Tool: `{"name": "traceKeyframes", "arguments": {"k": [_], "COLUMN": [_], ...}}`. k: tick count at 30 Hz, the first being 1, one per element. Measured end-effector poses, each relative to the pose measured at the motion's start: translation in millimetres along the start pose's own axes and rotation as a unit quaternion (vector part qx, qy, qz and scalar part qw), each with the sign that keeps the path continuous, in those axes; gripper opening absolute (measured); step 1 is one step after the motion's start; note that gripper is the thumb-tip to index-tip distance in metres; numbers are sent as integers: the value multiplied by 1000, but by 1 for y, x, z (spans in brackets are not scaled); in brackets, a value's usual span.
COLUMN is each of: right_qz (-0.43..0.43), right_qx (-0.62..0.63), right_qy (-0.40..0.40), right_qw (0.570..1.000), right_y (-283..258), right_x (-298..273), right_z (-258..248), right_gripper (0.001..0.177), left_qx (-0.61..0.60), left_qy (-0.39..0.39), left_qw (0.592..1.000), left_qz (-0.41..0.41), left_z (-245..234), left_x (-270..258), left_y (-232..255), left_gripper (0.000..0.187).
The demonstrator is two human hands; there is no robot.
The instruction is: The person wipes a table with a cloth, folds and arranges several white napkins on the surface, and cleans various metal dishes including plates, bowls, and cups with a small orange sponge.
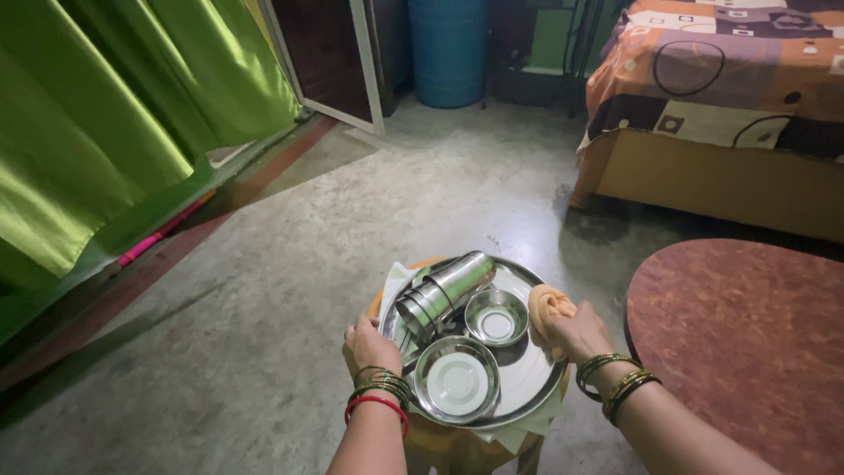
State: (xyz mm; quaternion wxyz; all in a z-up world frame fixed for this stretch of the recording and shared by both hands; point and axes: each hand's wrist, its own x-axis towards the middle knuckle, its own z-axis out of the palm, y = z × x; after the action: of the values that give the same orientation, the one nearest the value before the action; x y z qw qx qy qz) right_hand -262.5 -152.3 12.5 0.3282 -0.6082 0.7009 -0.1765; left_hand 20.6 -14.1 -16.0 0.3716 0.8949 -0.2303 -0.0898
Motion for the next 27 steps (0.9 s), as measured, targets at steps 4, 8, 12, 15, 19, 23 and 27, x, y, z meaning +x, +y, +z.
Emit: {"name": "traceKeyframes", "arguments": {"k": [4,8,12,15,19,23,27], "right_qz": [-84,-42,-8,-19,-36,-25,-44], "right_qx": [-28,-18,49,167,259,341,379], "right_qy": [101,57,26,-17,-55,-47,-30], "right_qw": [991,997,998,986,964,938,924], "right_y": [9,-3,-18,-13,7,24,38], "right_x": [0,-12,-26,-27,-23,-15,-8], "right_z": [11,0,-12,-9,6,23,31], "right_gripper": [61,57,52,41,37,56,54], "left_qx": [5,2,10,11,-20,-43,-122], "left_qy": [-12,-3,-16,-18,-26,19,2], "left_qw": [1000,1000,1000,1000,999,997,992], "left_qz": [-4,0,15,18,20,66,-20], "left_z": [0,1,-2,0,13,30,29], "left_x": [-1,-1,-1,0,6,23,28], "left_y": [1,-2,-4,-6,-21,-42,-51], "left_gripper": [35,34,38,40,26,15,24]}}
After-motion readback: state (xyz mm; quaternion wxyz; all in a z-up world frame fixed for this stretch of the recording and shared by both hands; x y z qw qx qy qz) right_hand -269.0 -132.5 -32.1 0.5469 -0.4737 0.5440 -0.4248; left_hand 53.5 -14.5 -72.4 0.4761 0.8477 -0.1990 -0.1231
